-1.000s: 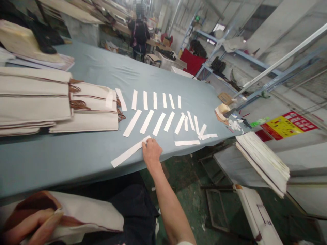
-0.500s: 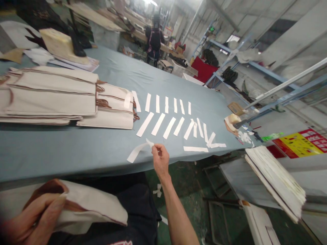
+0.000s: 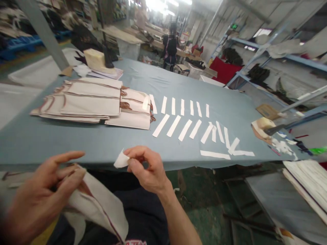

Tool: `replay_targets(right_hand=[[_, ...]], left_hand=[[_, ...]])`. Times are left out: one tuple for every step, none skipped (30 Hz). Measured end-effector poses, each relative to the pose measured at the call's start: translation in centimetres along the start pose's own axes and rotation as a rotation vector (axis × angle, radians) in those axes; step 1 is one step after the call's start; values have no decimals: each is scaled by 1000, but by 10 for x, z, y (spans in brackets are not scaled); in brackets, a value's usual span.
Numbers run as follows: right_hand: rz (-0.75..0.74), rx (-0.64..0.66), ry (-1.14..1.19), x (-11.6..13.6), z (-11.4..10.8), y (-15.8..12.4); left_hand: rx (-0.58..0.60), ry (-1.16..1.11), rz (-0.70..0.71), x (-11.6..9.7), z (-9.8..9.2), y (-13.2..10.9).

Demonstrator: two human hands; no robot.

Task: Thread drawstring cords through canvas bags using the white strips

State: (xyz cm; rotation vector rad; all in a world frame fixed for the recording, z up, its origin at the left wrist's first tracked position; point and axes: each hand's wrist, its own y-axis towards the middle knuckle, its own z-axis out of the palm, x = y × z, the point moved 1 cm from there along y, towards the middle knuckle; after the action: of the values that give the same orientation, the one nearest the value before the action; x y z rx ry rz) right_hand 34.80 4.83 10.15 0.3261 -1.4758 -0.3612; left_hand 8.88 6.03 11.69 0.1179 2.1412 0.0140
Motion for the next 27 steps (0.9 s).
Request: replay_targets(right_hand=[[-60,53,-66,7,2,2],[-105,92,-132,14,3,4],[-135,126,-192,21,3,6],[-150,155,-241,27,2,8],[-158,175,-281,33,1,9],[-165,185,-320,37,-1,10],[-173,179,-362,41,-4,11],[-180,154,-403,43,-7,11],[-186,111,-439,44,-9,11],[-186,56,-465,45,-11,10],[-180,-4,-478,44,-12,8],[-155,-72,-475,42,-12,7],[-114,-143,-451,39,-10,5],[-55,-214,-404,36,-7,3],[15,-282,-333,31,-2,2],[90,-344,-238,26,5,1],[162,-391,-127,21,12,1],[224,-419,-9,17,20,2],[273,-426,109,12,27,3],[321,-416,217,9,34,4],[363,-391,316,6,39,6],[401,-358,408,4,43,8],[438,-318,498,4,45,10],[476,-267,586,3,46,11],[515,-208,673,3,45,11],[556,-139,754,3,45,11],[597,-62,827,3,44,10]], left_hand=[[93,-78,-10,-6,3,4],[201,-157,-19,-10,6,9],[319,-227,-26,-13,11,14],[444,-293,-30,-14,15,20],[569,-349,-32,-14,20,25],[675,-386,-31,-14,24,31],[746,-406,-15,-15,28,35],[781,-413,13,-16,30,38],[782,-412,49,-17,32,40],[759,-403,92,-20,33,40],[727,-385,128,-23,34,38],[679,-369,156,-26,35,35],[628,-347,177,-30,36,30],[559,-315,204,-33,36,26],[474,-275,253,-35,37,20],[380,-224,324,-37,38,15],[284,-158,413,-38,39,11],[197,-74,506,-37,41,7],[127,20,589,-36,43,4],[70,109,650,-34,45,2],[37,184,687,-30,47,1],[26,232,703,-27,48,0],[40,246,696,-23,49,0],[67,224,670,-20,48,-1],[106,170,623,-17,45,-2],[143,100,552,-14,42,-4],[162,39,457,-12,38,-6]])
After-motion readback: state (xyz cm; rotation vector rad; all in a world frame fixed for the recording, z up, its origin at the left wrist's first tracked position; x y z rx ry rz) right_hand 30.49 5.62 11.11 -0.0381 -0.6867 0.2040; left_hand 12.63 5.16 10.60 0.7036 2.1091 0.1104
